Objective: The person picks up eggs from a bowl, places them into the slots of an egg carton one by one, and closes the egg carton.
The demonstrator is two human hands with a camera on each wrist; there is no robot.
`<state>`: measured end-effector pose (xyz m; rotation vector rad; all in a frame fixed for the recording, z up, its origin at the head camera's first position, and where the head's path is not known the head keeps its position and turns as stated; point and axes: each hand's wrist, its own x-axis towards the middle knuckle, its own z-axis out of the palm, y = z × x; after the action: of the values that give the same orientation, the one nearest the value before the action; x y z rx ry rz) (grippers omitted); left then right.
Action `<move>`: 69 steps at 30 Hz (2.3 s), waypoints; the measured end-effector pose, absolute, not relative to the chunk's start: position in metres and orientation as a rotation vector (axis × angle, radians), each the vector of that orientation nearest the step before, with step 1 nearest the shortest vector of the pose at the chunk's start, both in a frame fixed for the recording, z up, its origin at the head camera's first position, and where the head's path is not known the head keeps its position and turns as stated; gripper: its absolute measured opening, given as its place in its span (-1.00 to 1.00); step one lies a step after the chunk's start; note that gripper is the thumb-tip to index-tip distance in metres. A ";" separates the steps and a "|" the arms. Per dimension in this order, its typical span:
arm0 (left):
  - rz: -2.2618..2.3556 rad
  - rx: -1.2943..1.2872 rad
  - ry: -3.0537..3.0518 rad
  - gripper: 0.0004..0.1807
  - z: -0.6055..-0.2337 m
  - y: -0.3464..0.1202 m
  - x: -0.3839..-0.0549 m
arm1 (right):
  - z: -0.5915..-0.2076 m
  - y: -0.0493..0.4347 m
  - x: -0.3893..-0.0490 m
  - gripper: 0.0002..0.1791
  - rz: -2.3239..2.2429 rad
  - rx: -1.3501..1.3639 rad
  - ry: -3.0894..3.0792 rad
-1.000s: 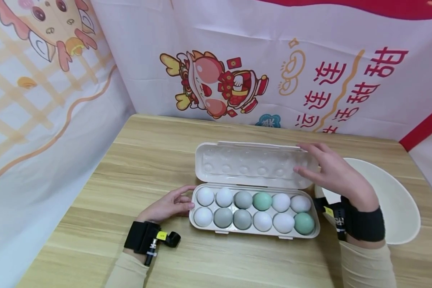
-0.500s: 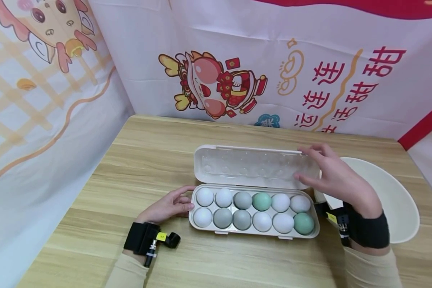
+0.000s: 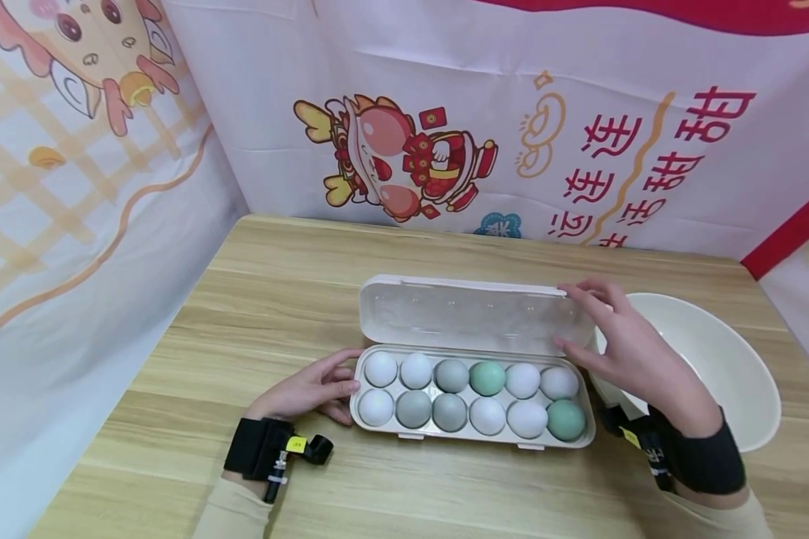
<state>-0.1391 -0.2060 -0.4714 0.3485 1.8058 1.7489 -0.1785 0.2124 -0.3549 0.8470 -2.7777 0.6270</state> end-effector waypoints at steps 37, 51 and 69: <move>1.972 0.264 1.673 -0.45 -0.471 -0.202 -0.138 | -0.357 0.219 -0.176 -0.10 0.734 0.977 -2.727; 2.051 0.124 1.675 -0.41 -0.465 -0.198 -0.138 | -0.359 0.216 -0.176 -0.12 0.764 1.025 -2.727; 2.121 -0.006 1.793 -0.49 -0.464 -0.189 -0.141 | -0.366 0.210 -0.172 -0.34 0.674 1.059 -2.799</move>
<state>-0.1413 -0.1888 -0.4637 -0.0061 1.7932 2.1214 -0.1722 0.2099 -0.3664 1.0595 -2.7992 0.6739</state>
